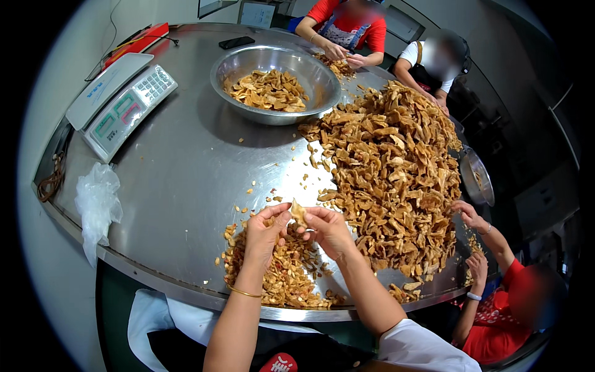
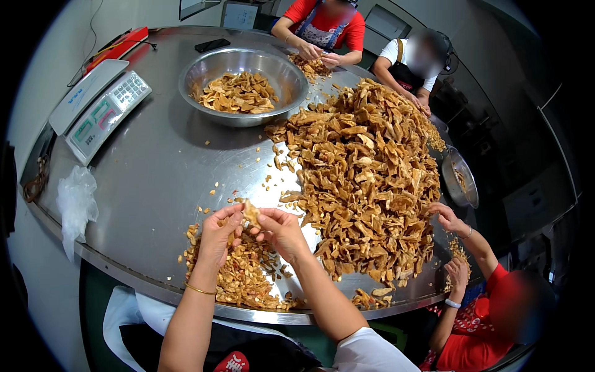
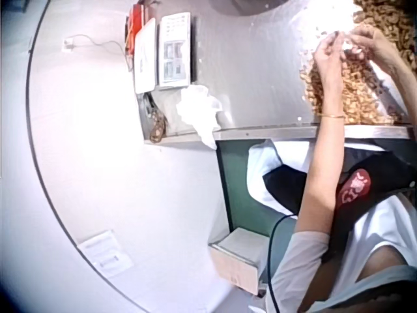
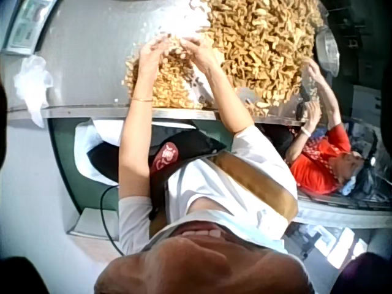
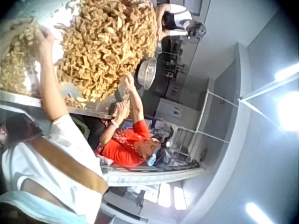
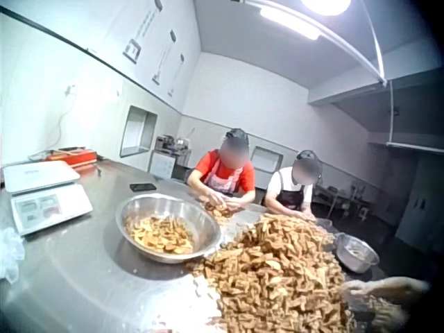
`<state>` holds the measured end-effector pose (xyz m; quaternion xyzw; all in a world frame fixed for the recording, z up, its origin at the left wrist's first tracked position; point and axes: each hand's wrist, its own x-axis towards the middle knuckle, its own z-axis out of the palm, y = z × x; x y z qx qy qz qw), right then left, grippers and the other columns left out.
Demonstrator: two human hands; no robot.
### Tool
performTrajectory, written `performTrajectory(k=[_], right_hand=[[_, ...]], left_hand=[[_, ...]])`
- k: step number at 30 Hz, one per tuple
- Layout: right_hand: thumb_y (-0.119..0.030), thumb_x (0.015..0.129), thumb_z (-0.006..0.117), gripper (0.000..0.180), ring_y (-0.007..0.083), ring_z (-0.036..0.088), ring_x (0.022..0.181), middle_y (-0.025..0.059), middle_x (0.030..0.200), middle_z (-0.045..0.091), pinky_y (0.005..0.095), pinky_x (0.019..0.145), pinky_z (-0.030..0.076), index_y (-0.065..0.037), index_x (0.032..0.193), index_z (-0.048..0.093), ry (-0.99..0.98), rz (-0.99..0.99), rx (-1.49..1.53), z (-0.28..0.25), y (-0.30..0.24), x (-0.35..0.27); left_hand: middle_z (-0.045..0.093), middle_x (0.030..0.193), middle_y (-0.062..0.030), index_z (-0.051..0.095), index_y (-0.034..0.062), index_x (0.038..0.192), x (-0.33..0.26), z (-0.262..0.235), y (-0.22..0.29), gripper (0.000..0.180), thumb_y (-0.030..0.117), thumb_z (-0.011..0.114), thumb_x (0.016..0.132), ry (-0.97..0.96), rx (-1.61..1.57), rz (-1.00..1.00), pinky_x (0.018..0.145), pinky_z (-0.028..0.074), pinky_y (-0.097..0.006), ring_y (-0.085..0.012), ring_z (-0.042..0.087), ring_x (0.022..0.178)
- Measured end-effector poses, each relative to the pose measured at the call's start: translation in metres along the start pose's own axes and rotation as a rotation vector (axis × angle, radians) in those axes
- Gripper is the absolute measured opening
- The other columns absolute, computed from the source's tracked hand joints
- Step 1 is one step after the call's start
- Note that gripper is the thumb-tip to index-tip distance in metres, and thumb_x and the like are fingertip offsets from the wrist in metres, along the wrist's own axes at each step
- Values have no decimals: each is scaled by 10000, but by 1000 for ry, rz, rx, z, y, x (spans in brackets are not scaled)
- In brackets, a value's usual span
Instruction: The person sits at a large round metal table and sorts through a large pile of dried food items, likely dried fish or squid. They pick up individual pieces, break them apart by hand, and place the separated pieces into a metal bowl.
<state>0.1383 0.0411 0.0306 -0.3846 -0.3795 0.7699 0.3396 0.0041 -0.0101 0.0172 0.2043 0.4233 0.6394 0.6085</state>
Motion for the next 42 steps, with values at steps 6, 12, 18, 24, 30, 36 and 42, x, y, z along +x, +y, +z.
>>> performTrajectory(k=[6, 12, 18, 24, 30, 36, 42], right_hand=[[-73, 714, 616, 230, 77, 494, 556, 42, 733, 567, 189, 482, 400, 14, 913, 541, -88, -40, -111, 8, 3, -3], [-205, 771, 564, 150, 46, 417, 474, -31, 575, 479, 165, 444, 340, -65, 744, 521, -183, 93, -289, 4, -1, -3], [-290, 813, 491, 243, 71, 458, 524, -15, 587, 482, 189, 459, 353, -95, 669, 493, -174, 142, -297, 3, 1, -1], [-236, 804, 516, 182, 69, 482, 568, -8, 674, 520, 173, 459, 364, -84, 708, 488, -238, 159, -4, 2, 2, -4], [-176, 754, 569, 135, 85, 483, 538, 7, 673, 543, 196, 468, 387, -86, 675, 507, -347, 128, -11, -4, 2, -2], [-68, 708, 537, 132, 114, 468, 487, 58, 579, 527, 263, 418, 397, -33, 588, 494, 116, -394, -1543, 0, 0, -2], [-177, 643, 674, 191, 116, 484, 526, 59, 597, 557, 277, 493, 396, -18, 659, 570, 223, -390, -1093, -28, -9, 2]], left_hand=[[505, 623, -3, 526, 18, 784, 1, -2, 0, 121, 115, 588, 745, 82, -80, 47, 360, 321, -150, -42, 432, 490], [508, 658, -1, 483, 65, 787, 1, -4, -2, 113, 142, 562, 765, 73, -55, 63, 352, 332, -148, -52, 463, 514], [516, 682, -3, 470, 72, 815, 1, -4, -2, 116, 155, 544, 781, 50, -43, 57, 355, 328, -146, -56, 473, 530], [514, 681, -5, 465, 66, 823, -1, 0, 4, 118, 155, 535, 789, 21, -89, 61, 355, 327, -145, -57, 475, 539], [514, 675, -9, 476, 44, 827, -2, -1, 4, 98, 117, 528, 789, 24, 1, 113, 366, 322, -149, -57, 464, 538], [510, 696, -19, 466, 13, 847, -7, 1, 1, 77, 78, 481, 808, 394, 532, 709, 461, 359, -174, -64, 453, 556], [501, 715, -19, 454, 22, 877, 0, -12, 11, 95, 97, 459, 820, 407, 166, 658, 434, 353, -169, -59, 450, 564]])
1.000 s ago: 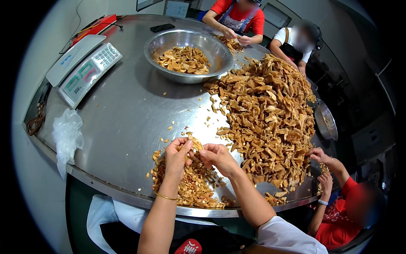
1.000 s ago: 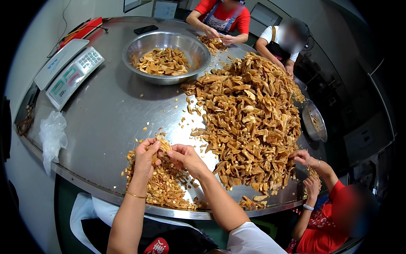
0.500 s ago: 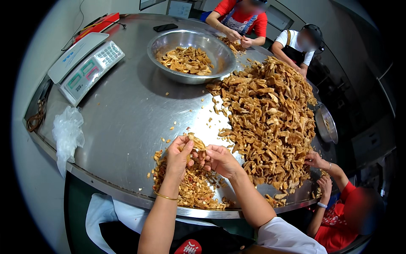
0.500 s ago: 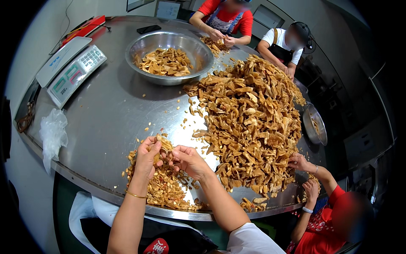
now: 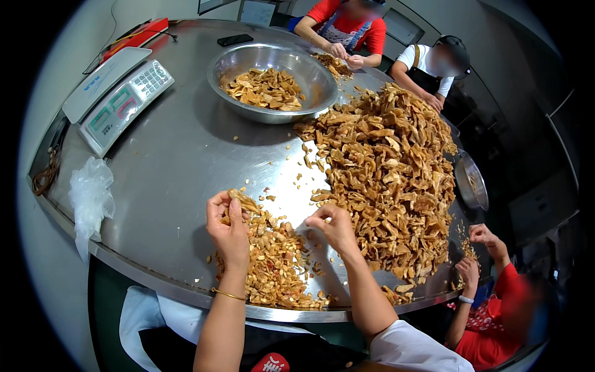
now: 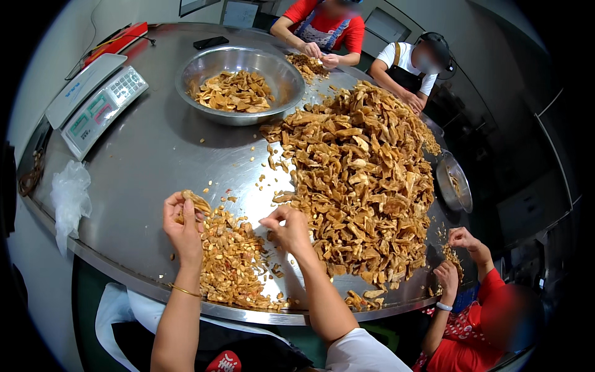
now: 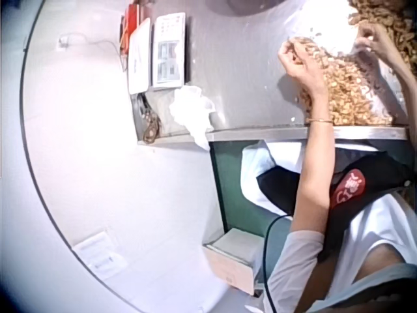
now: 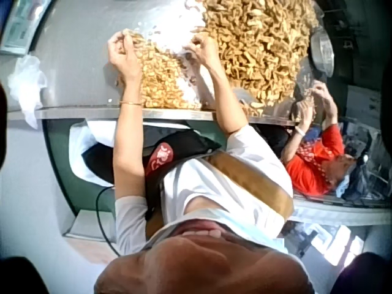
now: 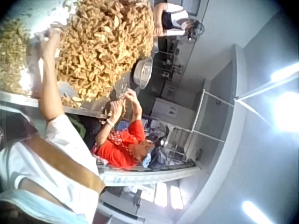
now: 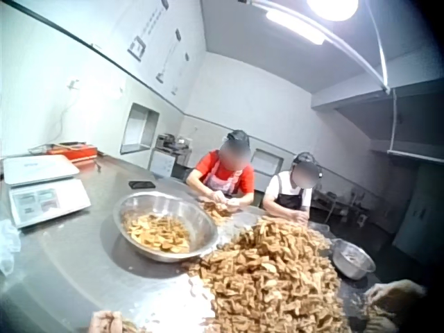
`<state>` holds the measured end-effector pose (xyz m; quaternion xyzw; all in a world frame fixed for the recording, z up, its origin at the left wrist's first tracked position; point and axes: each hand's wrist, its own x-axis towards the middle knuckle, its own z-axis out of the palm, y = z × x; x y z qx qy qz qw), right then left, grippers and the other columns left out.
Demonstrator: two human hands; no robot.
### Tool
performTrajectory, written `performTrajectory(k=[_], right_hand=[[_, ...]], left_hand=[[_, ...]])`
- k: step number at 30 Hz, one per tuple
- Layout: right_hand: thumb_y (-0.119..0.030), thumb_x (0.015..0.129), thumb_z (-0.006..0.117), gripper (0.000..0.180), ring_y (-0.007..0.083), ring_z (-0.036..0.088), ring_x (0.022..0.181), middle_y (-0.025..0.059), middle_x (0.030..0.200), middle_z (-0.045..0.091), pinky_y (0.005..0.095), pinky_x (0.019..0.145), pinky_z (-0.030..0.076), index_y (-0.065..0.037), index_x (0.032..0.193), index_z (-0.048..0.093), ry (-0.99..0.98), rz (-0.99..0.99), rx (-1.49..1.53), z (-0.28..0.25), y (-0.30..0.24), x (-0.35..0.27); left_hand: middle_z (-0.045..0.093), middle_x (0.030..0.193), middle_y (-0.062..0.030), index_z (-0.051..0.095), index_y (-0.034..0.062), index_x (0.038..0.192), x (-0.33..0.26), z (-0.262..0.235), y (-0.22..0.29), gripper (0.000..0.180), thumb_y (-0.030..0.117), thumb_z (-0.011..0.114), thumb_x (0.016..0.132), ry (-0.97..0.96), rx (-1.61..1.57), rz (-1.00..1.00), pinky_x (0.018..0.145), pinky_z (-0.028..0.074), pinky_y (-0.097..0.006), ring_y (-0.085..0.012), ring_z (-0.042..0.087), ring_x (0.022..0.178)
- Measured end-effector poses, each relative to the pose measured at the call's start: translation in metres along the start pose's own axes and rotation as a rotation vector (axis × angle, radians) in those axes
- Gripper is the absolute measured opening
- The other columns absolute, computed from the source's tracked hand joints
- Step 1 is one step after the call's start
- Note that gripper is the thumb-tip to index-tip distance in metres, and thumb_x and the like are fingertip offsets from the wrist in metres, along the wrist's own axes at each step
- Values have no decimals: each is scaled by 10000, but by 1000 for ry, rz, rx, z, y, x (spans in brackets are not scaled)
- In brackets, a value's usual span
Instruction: The person sits at a large round metal table and sorts through a large pile of dried food items, likely dried fish or squid. They pick up individual pieces, break them apart by hand, and place the separated pieces into a metal bowl.
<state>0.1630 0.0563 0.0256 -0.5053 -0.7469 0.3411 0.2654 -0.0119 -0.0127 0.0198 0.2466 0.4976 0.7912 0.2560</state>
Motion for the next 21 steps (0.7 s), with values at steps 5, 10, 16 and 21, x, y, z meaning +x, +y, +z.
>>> performTrajectory(k=[5, 10, 16, 21], right_hand=[[-22, 677, 619, 184, 119, 554, 686, 58, 692, 580, 242, 584, 456, 6, 830, 521, -301, 4, 179, 9, -26, -3], [33, 728, 513, 144, 159, 571, 733, 90, 824, 597, 298, 625, 459, -23, 825, 603, -178, 13, -115, 8, -31, 40], [-96, 690, 582, 181, 284, 506, 831, 119, 874, 525, 390, 651, 417, -57, 867, 593, 191, -149, -724, 17, 5, 119], [-58, 662, 574, 209, 293, 530, 749, 145, 811, 535, 378, 635, 444, -39, 869, 582, 202, -175, -801, 22, 19, 128]], left_hand=[[492, 675, -7, 455, 88, 896, 6, -4, 3, 124, 192, 453, 828, -62, -392, -415, 383, 361, -177, -94, 482, 583], [507, 668, 12, 472, 133, 728, 10, -18, -6, 226, 344, 479, 809, -82, -749, -639, 419, 445, -216, -130, 536, 620], [518, 734, -14, 484, 110, 853, 12, -15, -5, 122, 180, 546, 775, -182, -720, -712, 414, 443, -204, -119, 531, 631], [555, 898, -68, 450, 76, 1078, 11, -12, -1, 337, 73, 547, 755, -261, -567, -743, 409, 431, -196, -103, 528, 606]])
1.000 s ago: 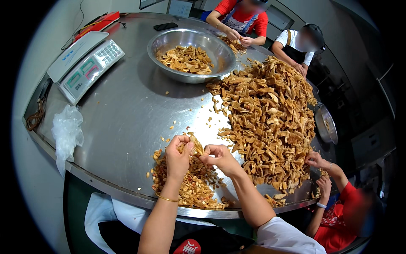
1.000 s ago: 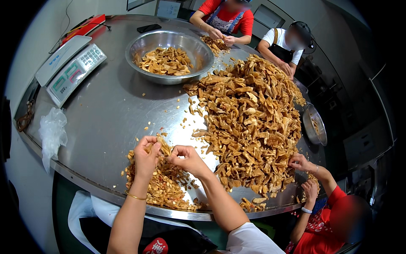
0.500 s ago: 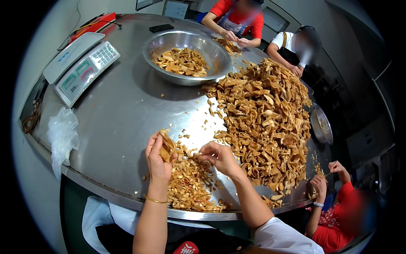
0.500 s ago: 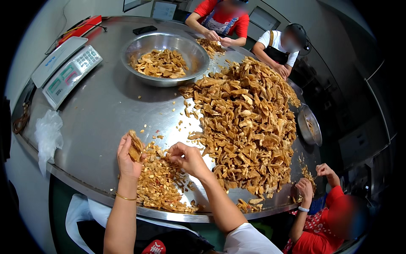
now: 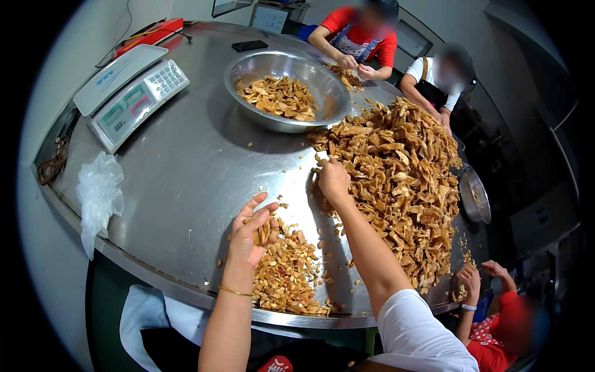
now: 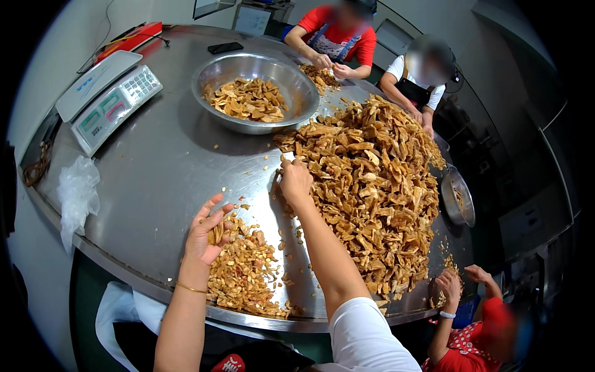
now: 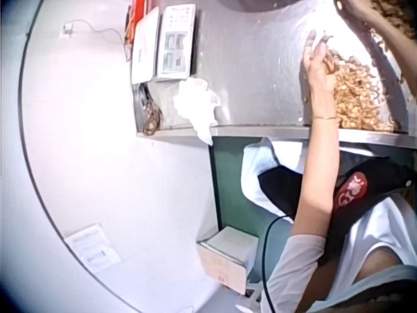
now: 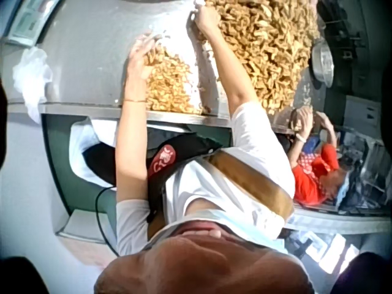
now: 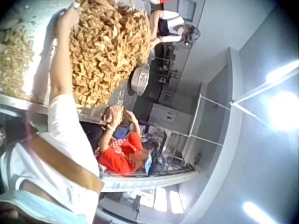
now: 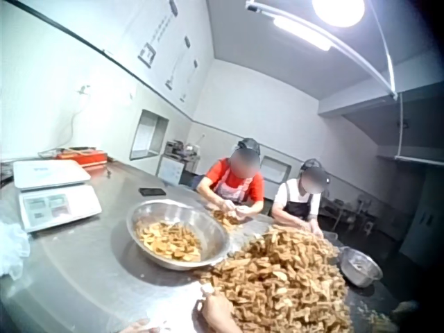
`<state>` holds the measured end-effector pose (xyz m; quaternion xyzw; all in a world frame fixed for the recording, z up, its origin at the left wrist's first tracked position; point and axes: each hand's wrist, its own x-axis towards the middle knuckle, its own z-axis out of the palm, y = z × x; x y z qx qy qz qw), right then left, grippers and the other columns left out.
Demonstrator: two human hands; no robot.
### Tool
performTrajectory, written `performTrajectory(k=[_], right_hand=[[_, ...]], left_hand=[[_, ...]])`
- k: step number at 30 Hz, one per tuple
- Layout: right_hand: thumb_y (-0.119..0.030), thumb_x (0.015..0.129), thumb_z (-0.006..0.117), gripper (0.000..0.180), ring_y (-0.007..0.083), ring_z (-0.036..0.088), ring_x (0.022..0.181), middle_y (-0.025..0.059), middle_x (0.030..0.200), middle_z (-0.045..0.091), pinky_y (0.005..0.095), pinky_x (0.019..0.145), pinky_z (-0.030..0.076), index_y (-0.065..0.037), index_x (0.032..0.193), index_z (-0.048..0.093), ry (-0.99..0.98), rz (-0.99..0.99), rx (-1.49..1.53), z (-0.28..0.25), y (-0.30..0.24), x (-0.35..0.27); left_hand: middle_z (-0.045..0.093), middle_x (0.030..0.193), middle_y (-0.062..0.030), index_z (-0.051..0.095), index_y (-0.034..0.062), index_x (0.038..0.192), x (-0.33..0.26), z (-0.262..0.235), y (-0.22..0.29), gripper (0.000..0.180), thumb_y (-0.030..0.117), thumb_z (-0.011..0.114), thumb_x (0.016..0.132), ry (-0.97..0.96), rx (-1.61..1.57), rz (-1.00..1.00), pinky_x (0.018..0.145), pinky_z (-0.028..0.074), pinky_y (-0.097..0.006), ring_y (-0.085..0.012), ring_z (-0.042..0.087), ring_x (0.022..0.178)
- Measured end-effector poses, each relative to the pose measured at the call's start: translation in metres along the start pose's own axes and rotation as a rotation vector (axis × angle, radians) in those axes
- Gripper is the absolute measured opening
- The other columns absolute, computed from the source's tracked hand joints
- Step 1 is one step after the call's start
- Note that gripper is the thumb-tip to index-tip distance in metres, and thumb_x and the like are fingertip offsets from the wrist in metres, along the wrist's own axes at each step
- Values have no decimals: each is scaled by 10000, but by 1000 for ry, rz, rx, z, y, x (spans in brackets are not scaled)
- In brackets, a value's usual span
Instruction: The person sits at a large round metal table and sorts through a large pile of dried food items, likely dried fish or squid. They pick up individual pieces, break them apart by hand, and place the separated pieces into a metal bowl.
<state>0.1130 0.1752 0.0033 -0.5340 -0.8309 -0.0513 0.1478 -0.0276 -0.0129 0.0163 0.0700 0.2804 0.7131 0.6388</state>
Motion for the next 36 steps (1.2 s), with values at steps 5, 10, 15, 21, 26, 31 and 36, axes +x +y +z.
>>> performTrajectory(k=[5, 10, 15, 21, 26, 31, 36], right_hand=[[30, 713, 544, 296, 121, 549, 637, 45, 751, 563, 220, 537, 467, -21, 1005, 539, -355, 364, 1234, -41, -12, -35], [-21, 746, 551, 279, 131, 565, 647, 74, 763, 569, 217, 546, 487, 31, 1017, 504, -639, 456, 1838, -67, -31, -93], [-41, 743, 571, 239, 99, 542, 605, 57, 742, 570, 201, 536, 465, 24, 969, 534, -571, 408, 1730, -62, -47, -114], [-15, 738, 567, 141, 65, 521, 595, 31, 687, 575, 182, 536, 427, 16, 875, 556, -399, 253, 1404, -57, -53, -113], [5, 712, 579, 105, 76, 538, 603, 40, 688, 586, 201, 536, 437, 1, 815, 559, -277, 132, 1118, -59, -53, -115], [-33, 699, 606, 143, 98, 558, 668, 61, 728, 597, 225, 592, 460, 0, 834, 576, -594, -61, 1147, -63, -41, -87], [4, 689, 546, 163, 280, 554, 747, 163, 841, 560, 364, 629, 437, 8, 848, 582, 99, 71, 284, -20, 15, -17]], left_hand=[[571, 812, -62, 532, 22, 959, 2, -3, -6, 232, 92, 576, 742, 38, 194, 51, 390, 414, -177, -84, 521, 557], [581, 754, -62, 553, -14, 958, 0, 5, -15, 268, 143, 595, 744, 13, 509, 87, 379, 395, -161, -58, 509, 526], [571, 665, -47, 572, -22, 932, -2, 2, -19, 254, 118, 610, 723, -50, 628, -11, 372, 395, -171, -66, 504, 521], [563, 675, -53, 569, -34, 898, 0, 3, -19, 218, 67, 608, 709, -38, 772, 14, 360, 388, -159, -62, 493, 499], [550, 671, -31, 550, 12, 744, -2, 8, -18, 93, 47, 617, 690, 39, 944, 120, 358, 391, -160, -61, 495, 502], [542, 704, -37, 477, 34, 738, -2, 2, -19, 129, 42, 601, 701, 107, 925, 218, 366, 402, -172, -72, 506, 527], [543, 721, -52, 482, 30, 842, -6, 18, -15, 146, 63, 572, 732, 53, 730, 173, 381, 414, -187, -80, 509, 549]])
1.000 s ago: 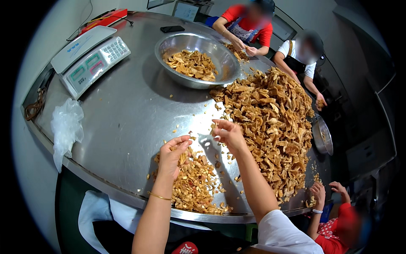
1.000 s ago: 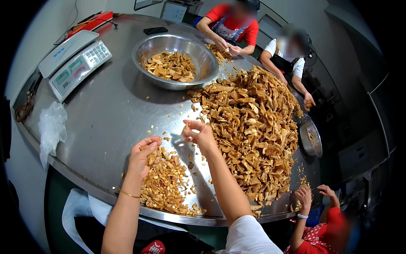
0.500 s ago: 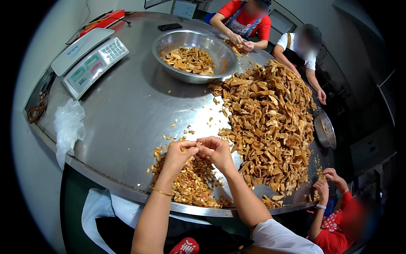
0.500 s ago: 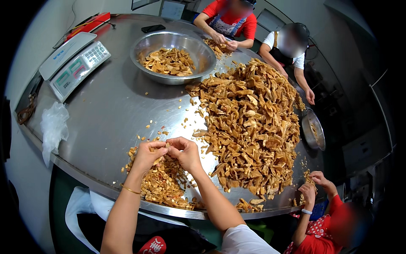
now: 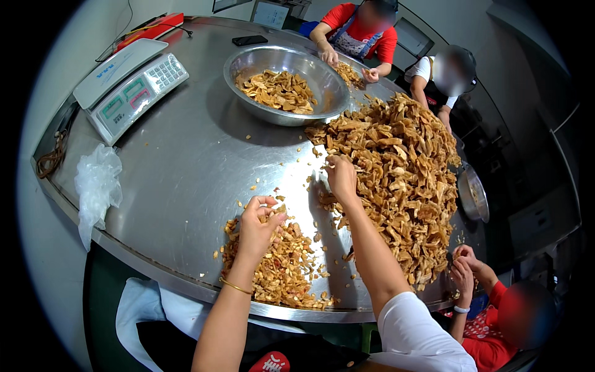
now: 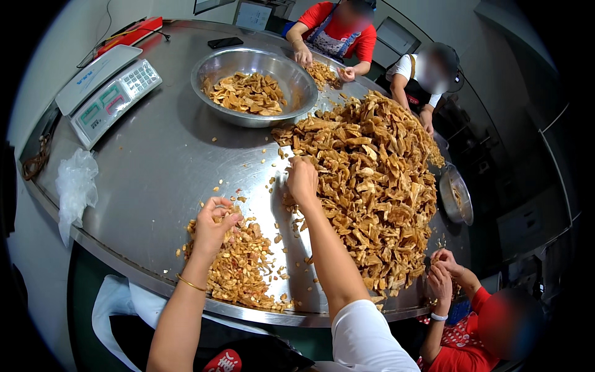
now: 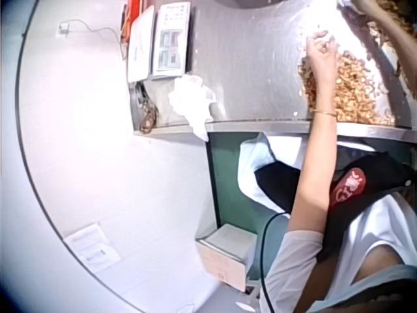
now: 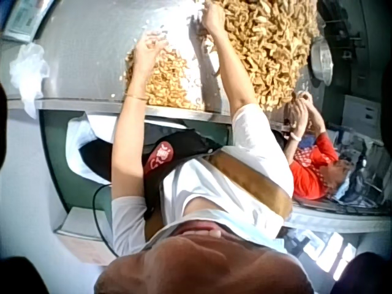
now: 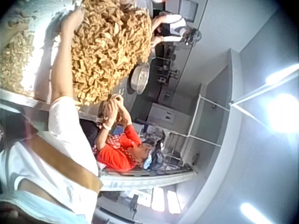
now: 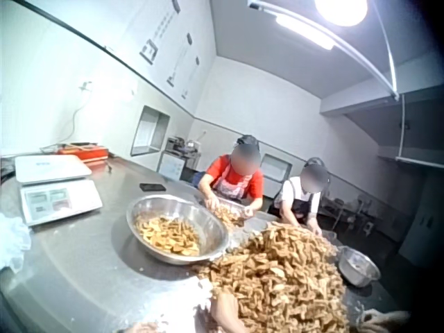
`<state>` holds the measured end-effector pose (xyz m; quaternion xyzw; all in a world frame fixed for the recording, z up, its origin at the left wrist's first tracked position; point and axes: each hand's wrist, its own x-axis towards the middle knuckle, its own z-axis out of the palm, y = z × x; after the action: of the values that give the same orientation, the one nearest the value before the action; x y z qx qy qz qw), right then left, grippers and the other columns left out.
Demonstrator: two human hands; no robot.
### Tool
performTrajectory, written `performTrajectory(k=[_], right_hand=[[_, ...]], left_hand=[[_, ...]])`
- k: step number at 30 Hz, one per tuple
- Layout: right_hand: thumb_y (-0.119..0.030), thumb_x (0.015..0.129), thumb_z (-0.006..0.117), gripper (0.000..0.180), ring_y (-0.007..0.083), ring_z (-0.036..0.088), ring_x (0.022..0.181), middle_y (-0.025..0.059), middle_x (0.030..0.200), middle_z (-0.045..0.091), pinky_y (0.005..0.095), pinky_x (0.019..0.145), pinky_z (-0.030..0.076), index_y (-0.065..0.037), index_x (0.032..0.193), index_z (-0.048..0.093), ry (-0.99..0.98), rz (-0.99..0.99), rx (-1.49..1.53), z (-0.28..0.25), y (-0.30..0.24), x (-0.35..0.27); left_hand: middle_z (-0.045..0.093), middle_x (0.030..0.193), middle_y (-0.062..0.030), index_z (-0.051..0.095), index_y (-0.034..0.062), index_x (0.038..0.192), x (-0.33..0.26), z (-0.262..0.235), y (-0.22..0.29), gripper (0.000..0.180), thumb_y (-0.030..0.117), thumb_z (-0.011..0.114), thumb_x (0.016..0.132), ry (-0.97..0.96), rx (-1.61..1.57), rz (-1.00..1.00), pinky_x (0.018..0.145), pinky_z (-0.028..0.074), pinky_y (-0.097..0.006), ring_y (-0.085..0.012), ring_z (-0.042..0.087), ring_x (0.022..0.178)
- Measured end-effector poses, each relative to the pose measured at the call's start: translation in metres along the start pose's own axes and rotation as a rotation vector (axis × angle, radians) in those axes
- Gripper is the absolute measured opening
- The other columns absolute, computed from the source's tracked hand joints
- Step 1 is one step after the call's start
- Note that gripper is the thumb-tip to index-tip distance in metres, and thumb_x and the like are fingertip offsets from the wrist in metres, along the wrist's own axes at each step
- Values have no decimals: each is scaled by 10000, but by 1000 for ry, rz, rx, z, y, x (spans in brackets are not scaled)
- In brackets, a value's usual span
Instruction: The person sits at a large round metal table and sorts through a large pile of dried food items, likely dried fish or squid. They pick up individual pieces, break them apart by hand, and place the separated pieces into a metal bowl.
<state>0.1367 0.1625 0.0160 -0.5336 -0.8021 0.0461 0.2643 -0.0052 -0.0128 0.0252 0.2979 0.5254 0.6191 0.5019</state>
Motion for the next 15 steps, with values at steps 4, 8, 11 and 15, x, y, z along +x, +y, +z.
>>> performTrajectory(k=[4, 8, 11, 15], right_hand=[[29, 652, 493, 199, 315, 547, 751, 159, 871, 540, 386, 622, 446, -15, 829, 574, -117, -90, -323, 14, 1, 16], [8, 652, 515, 194, 306, 546, 750, 143, 844, 547, 370, 593, 449, -26, 833, 575, -98, -97, -299, 13, 0, 11], [1, 682, 547, 210, 221, 574, 680, 115, 810, 579, 303, 530, 470, -17, 889, 573, -84, 61, 32, -1, 1, -3], [-4, 729, 557, 215, 130, 563, 611, 105, 775, 583, 237, 514, 491, 42, 938, 543, -369, 499, 1031, -28, -22, -28]], left_hand=[[543, 726, -50, 493, 39, 901, 4, -9, -3, 153, 98, 542, 769, -43, -242, -57, 375, 410, -187, -83, 501, 548], [530, 706, -32, 497, 61, 875, 5, -15, -5, 160, 175, 553, 777, -60, -465, -136, 373, 401, -193, -85, 494, 545], [510, 670, -22, 495, 63, 864, 5, -15, -7, 181, 201, 565, 770, -76, -494, -176, 360, 379, -186, -74, 485, 533], [492, 644, -13, 508, 39, 873, 5, -18, -7, 229, 221, 583, 757, -135, -418, -182, 351, 356, -172, -63, 470, 501]])
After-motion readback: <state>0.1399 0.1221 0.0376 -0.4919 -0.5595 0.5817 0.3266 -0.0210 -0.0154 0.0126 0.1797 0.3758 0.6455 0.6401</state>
